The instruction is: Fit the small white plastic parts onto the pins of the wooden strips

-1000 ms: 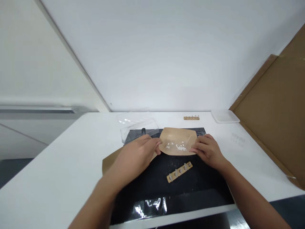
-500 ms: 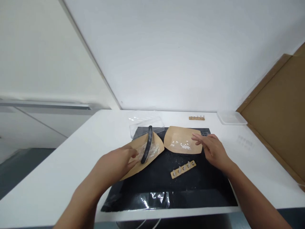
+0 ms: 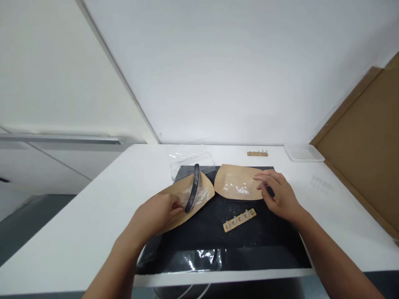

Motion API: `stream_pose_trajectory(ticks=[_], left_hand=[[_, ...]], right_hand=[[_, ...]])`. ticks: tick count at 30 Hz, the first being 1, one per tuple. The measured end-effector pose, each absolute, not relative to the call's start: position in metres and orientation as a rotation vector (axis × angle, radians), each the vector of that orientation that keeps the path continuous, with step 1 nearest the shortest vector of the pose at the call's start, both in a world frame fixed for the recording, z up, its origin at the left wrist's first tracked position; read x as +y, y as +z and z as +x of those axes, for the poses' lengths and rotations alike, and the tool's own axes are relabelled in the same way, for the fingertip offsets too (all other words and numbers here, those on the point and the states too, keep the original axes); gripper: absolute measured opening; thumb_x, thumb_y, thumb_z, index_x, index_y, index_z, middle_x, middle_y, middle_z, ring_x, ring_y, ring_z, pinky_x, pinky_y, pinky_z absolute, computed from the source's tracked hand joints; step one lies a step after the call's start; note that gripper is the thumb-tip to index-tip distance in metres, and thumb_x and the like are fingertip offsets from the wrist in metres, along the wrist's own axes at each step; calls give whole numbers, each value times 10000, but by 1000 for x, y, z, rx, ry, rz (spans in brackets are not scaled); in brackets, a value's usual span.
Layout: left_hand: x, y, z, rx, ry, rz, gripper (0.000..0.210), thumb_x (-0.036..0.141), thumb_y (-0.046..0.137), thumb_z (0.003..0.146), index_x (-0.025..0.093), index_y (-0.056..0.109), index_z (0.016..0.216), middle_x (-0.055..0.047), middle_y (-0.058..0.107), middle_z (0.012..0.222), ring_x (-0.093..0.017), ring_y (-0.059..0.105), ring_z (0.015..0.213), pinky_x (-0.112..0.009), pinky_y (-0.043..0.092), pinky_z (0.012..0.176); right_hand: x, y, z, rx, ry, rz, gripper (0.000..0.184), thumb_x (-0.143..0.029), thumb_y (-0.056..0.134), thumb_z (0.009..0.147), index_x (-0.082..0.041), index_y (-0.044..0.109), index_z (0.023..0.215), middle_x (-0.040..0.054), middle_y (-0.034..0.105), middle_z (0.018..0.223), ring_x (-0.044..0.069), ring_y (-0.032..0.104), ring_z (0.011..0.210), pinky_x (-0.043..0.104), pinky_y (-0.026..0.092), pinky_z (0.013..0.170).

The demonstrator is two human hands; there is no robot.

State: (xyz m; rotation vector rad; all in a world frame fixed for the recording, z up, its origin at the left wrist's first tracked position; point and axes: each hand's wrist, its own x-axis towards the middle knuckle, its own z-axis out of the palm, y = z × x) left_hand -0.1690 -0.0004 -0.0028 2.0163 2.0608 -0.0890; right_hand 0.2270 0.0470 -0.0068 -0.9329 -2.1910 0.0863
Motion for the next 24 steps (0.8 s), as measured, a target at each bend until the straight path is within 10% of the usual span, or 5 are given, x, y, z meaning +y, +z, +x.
stream_pose_trajectory(ticks=[24], left_hand=[[-13,23,-167,1937,-137,2071,378,427,408,961,221,639,743,-88,735,803,-250,654,723,-341,406,664]], right_hand=[[45,-8,228,-2161,214,-990,334,-158,549,1011,-288,617,1312,127,560,1280,232,657,914,453,626,830]])
